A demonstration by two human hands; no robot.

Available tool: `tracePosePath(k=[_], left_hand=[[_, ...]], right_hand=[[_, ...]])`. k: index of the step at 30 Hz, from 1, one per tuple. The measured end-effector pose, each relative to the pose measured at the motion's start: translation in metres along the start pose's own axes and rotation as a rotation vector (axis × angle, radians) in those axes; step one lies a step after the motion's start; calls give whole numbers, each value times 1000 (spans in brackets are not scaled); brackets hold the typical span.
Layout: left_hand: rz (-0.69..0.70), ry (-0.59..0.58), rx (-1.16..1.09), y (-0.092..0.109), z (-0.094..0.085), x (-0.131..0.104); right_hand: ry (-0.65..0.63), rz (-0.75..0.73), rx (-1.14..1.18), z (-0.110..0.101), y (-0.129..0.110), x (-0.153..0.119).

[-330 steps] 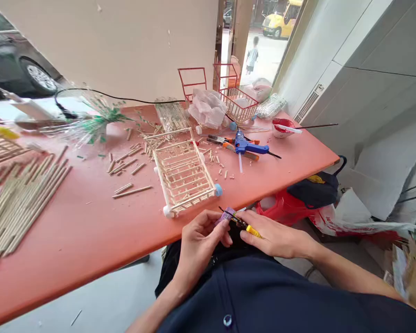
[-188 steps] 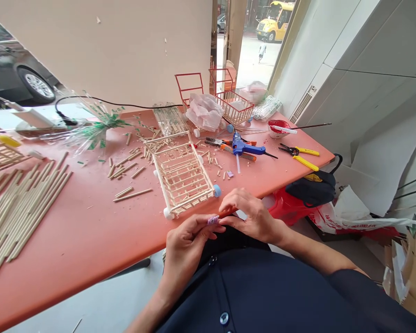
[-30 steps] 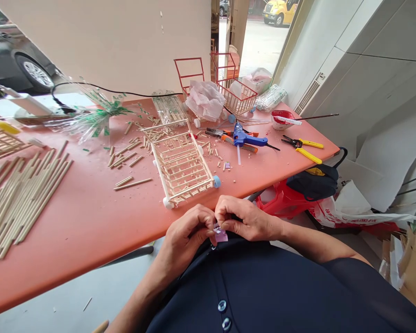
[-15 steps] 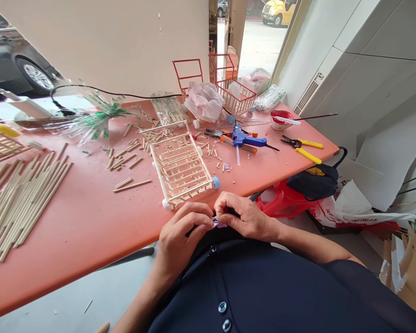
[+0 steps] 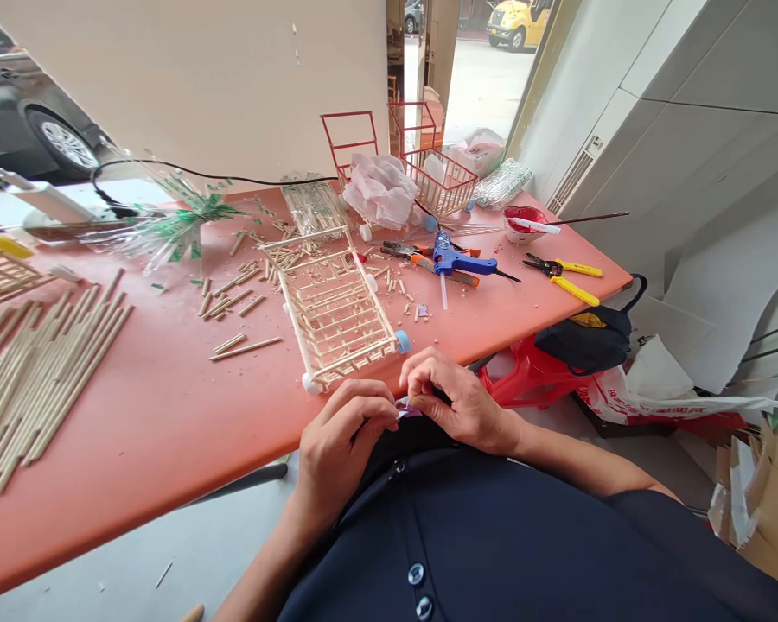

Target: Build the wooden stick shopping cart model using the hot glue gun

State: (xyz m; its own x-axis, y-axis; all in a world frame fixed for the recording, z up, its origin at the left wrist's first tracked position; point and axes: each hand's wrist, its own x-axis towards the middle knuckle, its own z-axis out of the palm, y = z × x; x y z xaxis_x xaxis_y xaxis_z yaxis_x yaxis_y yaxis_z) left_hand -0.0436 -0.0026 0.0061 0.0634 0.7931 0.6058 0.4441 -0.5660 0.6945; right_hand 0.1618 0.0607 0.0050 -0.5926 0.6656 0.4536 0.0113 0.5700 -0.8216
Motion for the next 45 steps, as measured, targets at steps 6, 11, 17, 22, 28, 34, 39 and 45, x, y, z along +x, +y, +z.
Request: tracePosePath(k=[6, 11, 17, 22, 28, 34, 39, 45], left_hand=[[-148, -16, -123, -4, 5, -5], [-44, 7, 21, 0, 3, -4], [73, 21, 178, 4, 0, 0], [79, 4, 168, 6, 5, 0], [87, 62, 214, 6, 8, -5], [151, 61, 269, 2, 11, -6], [194, 50, 247, -3, 16, -8], [279, 45, 305, -10, 13, -12]], right_hand=[[64, -146, -159, 2, 5, -1], [39, -204, -207, 3, -1, -1], [42, -179, -186, 3, -4, 0], [62, -179, -191, 6, 0, -1], [84, -177, -217, 8, -1, -1], [134, -34, -193, 11, -1, -4], [204, 163, -33, 20, 1, -7], [59, 415, 218, 4, -14, -2]])
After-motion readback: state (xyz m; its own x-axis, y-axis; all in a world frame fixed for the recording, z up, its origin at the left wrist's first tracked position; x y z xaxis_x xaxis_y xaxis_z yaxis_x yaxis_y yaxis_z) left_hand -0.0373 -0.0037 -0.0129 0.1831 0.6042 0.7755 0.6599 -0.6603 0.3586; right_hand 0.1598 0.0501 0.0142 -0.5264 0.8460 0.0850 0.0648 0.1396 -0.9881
